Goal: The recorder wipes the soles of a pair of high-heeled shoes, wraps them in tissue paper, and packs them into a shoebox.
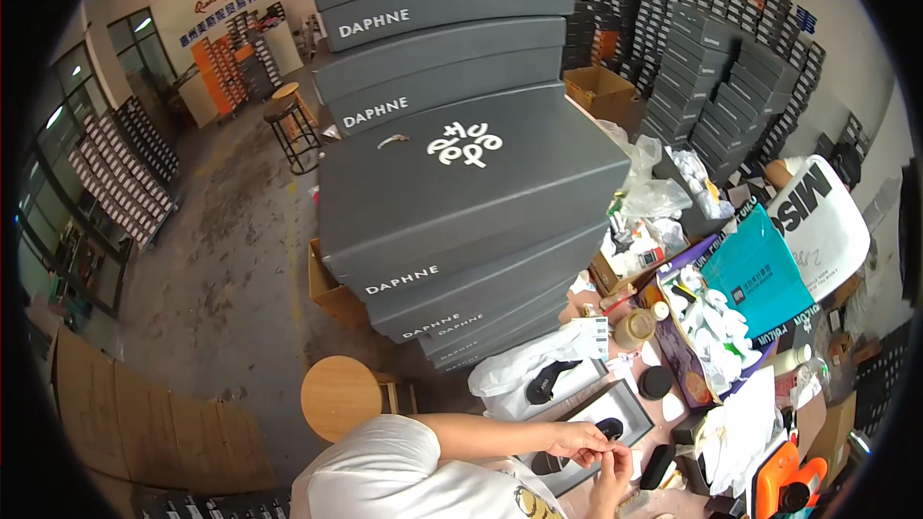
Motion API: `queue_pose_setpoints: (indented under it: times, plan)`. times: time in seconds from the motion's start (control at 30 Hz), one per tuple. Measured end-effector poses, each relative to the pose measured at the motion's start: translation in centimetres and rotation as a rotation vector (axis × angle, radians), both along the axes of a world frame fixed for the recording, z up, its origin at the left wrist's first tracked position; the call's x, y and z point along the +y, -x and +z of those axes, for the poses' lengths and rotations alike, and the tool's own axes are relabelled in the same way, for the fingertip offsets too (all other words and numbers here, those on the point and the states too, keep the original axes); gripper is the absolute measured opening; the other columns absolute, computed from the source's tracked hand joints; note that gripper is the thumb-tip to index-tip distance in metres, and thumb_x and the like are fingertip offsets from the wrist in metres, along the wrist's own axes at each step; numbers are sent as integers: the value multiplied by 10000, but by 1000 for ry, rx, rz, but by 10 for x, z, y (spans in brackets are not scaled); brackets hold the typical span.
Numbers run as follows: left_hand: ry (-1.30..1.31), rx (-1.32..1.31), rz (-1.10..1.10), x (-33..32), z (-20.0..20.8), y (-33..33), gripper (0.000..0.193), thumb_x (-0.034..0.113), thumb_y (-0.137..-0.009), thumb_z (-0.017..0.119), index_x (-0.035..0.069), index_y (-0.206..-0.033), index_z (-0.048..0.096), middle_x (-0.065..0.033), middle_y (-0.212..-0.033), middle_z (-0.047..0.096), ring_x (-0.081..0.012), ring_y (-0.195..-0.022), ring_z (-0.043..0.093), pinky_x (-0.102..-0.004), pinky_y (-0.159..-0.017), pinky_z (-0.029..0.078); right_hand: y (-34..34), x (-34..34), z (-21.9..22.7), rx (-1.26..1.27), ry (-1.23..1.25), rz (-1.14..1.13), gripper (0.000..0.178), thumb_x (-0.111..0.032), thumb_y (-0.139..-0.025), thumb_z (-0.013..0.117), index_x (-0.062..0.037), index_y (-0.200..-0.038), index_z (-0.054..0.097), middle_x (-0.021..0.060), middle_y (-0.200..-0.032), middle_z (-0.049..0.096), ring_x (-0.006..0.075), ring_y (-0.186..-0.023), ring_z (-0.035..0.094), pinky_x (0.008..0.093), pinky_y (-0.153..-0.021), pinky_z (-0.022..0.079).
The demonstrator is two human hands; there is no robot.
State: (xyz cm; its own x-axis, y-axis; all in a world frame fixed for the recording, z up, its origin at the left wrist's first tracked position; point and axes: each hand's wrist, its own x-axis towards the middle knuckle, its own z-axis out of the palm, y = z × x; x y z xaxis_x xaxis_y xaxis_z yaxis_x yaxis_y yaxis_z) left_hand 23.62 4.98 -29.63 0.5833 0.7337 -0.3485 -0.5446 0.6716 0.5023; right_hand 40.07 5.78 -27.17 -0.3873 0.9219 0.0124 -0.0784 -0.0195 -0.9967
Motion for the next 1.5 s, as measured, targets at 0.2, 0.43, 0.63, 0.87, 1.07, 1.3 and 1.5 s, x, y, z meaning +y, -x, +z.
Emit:
queue_pose_setpoints:
  times: [0.2,0.43,0.63,0.87,1.07,1.3,1.5]
  plan:
    - [-117,263,-76,-6,14,8,307,333,-861,670,32,-891,616,-18,-727,563,-108,-608,563,-239,-555,497,-11,3,52,-578,-351,224,132,-84,-876,601,7,-971,585,100,-964,610,177,-866,565,299,-756,469]
    - [-59,204,127,-16,1,-1,264,289,-889,640,25,-883,619,-29,-716,581,-116,-604,563,-268,-583,509,15,-17,18,-173,261,-41,290,-135,-905,551,17,-1148,509,173,-1098,550,245,-983,557,326,-856,483]
    - [-80,304,155,-16,2,10,261,295,-904,618,36,-915,649,-10,-769,602,-78,-610,572,-215,-571,500,14,16,13,-531,-349,96,86,-20,-788,631,-33,-872,644,146,-867,612,250,-744,598,311,-604,498]
    - [-120,384,-22,-1,10,-2,263,282,-916,601,42,-1022,615,-5,-832,625,-64,-652,588,-207,-598,499,1,-13,-11,61,314,-265,159,-45,-912,506,25,-1015,604,72,-912,608,124,-783,598,263,-648,535]
    - [-203,552,-218,0,15,-22,227,241,-911,607,24,-977,611,-48,-816,644,-105,-660,623,-211,-615,517,-20,-33,-12,-60,359,-423,226,-193,-938,515,-8,-874,629,23,-743,605,95,-682,562,246,-617,472]
    - [-137,445,-192,6,23,-33,188,132,-930,552,-16,-1046,565,-90,-856,652,-156,-711,658,-279,-681,567,-26,-31,-21,139,389,-510,251,-219,-942,528,0,-834,584,31,-726,585,74,-637,565,219,-576,489]
    - [-147,474,-178,14,23,-26,221,96,-926,551,-34,-1104,534,-104,-880,657,-173,-736,668,-286,-698,572,-14,-23,-24,404,605,-539,239,-229,-958,502,-7,-912,579,47,-823,581,110,-743,588,223,-648,500]
